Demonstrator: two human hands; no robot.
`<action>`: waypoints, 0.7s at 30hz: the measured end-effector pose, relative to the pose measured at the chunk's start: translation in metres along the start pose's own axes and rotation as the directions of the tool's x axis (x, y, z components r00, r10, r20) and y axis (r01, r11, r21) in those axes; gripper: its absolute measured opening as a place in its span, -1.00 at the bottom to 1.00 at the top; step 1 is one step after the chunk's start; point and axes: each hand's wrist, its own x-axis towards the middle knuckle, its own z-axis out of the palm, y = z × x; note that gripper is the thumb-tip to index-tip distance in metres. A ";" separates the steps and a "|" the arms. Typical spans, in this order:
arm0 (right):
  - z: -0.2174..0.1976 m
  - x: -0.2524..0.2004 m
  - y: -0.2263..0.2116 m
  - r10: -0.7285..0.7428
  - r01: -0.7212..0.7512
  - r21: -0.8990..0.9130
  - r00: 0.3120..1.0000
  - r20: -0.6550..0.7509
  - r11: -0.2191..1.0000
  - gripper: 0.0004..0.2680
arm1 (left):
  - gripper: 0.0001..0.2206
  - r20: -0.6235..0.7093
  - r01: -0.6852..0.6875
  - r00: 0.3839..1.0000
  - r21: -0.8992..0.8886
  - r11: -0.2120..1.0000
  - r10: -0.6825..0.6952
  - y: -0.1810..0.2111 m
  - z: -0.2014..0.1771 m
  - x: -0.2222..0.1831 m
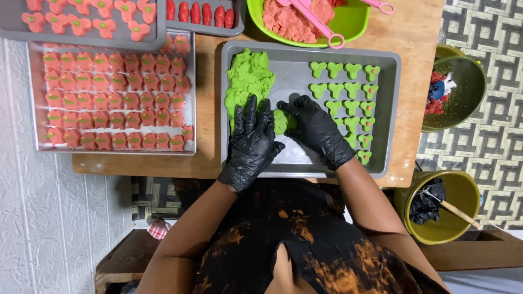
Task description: The person is using a small mold to shape green dough into cactus shapes and placing them on a baking tray.
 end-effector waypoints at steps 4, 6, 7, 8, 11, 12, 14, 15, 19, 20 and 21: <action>-0.010 0.006 0.006 -0.090 0.090 0.004 0.996 0.008 0.996 -0.47 | -0.72 -0.044 0.026 0.999 -0.008 1.000 -0.027 0.009 0.007 0.003; -0.009 0.007 0.012 -0.141 0.141 0.004 0.990 -0.012 0.990 -0.56 | -0.74 -0.114 0.257 0.959 -0.041 0.966 -0.260 0.022 0.018 0.003; -0.008 0.009 0.015 -0.142 0.142 0.002 0.990 -0.014 0.990 -0.56 | -0.74 -0.117 0.257 0.959 -0.041 0.966 -0.260 0.024 0.019 0.004; -0.008 0.012 0.018 -0.167 0.166 -0.053 0.986 -0.024 0.985 -0.60 | -0.74 -0.123 0.289 0.949 -0.037 0.957 -0.291 0.025 0.021 0.006; -0.014 0.016 0.010 -0.228 0.207 -0.197 0.970 -0.090 0.958 -0.63 | -0.72 -0.073 0.201 0.977 -0.024 0.979 -0.202 0.012 0.013 0.008; -0.018 0.017 0.005 -0.264 0.216 -0.286 0.954 -0.141 0.934 -0.62 | -0.69 -0.014 0.077 0.997 -0.025 0.997 -0.078 0.005 0.009 0.009; -0.010 0.030 0.013 -0.288 0.235 -0.264 0.940 -0.182 0.935 -0.64 | -0.68 -0.043 0.212 0.976 -0.023 0.977 -0.213 0.021 0.024 0.007; -0.005 0.037 0.017 -0.308 0.254 -0.241 0.925 -0.222 0.936 -0.65 | -0.67 -0.070 0.344 0.936 -0.027 0.939 -0.345 0.029 0.031 0.006; 0.024 0.062 0.019 -0.339 0.313 -0.134 0.897 -0.283 0.940 -0.73 | -0.72 -0.007 0.142 0.990 -0.017 0.990 -0.142 0.021 0.014 0.011; 0.027 0.065 0.016 -0.362 0.332 -0.148 0.885 -0.293 0.931 -0.76 | -0.72 -0.032 0.268 0.963 -0.044 0.962 -0.269 0.028 0.019 0.011; 0.032 0.068 0.011 -0.386 0.353 -0.160 0.872 -0.302 0.922 -0.78 | -0.72 -0.051 0.389 0.918 -0.071 0.918 -0.393 0.034 0.023 0.011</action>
